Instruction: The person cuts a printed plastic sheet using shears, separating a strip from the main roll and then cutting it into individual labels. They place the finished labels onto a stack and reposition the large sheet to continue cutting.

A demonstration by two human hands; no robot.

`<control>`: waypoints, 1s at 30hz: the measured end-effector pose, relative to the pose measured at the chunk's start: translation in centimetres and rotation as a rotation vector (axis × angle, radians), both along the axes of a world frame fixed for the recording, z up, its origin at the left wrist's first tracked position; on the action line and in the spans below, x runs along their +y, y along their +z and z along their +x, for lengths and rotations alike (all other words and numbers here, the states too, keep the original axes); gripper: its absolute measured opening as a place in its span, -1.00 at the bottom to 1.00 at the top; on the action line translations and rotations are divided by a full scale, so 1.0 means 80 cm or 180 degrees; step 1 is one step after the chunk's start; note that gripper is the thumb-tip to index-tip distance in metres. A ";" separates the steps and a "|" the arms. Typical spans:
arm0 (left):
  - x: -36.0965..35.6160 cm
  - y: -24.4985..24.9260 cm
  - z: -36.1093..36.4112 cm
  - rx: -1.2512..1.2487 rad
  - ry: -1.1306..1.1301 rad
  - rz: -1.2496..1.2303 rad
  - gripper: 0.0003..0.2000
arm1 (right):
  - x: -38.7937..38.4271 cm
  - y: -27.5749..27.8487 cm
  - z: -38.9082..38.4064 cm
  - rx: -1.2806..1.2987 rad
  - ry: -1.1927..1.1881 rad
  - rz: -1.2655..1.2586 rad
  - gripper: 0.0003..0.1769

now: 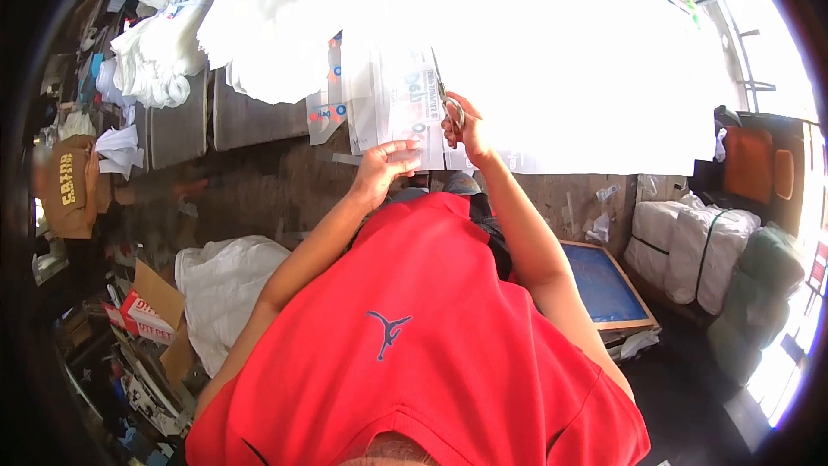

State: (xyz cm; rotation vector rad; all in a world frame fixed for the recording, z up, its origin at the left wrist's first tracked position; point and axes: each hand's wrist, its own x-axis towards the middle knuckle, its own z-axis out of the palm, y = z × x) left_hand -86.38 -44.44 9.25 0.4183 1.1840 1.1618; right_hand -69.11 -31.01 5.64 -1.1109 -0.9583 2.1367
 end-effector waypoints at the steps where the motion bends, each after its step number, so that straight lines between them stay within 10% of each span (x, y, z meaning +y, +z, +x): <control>1: 0.001 0.001 0.001 0.0029 0.0021 -0.0051 -0.68 | 0.004 0.001 0.002 0.0021 0.0037 -0.0037 -0.40; 25: 0.000 0.042 0.032 0.0180 0.0193 -0.0401 -0.68 | 0.008 0.004 0.014 0.0451 0.0586 -0.0335 -0.31; 30: -0.004 0.038 0.026 0.0056 0.0129 -0.0276 -0.65 | -0.006 0.011 -0.005 -0.0521 0.0504 0.0173 -0.29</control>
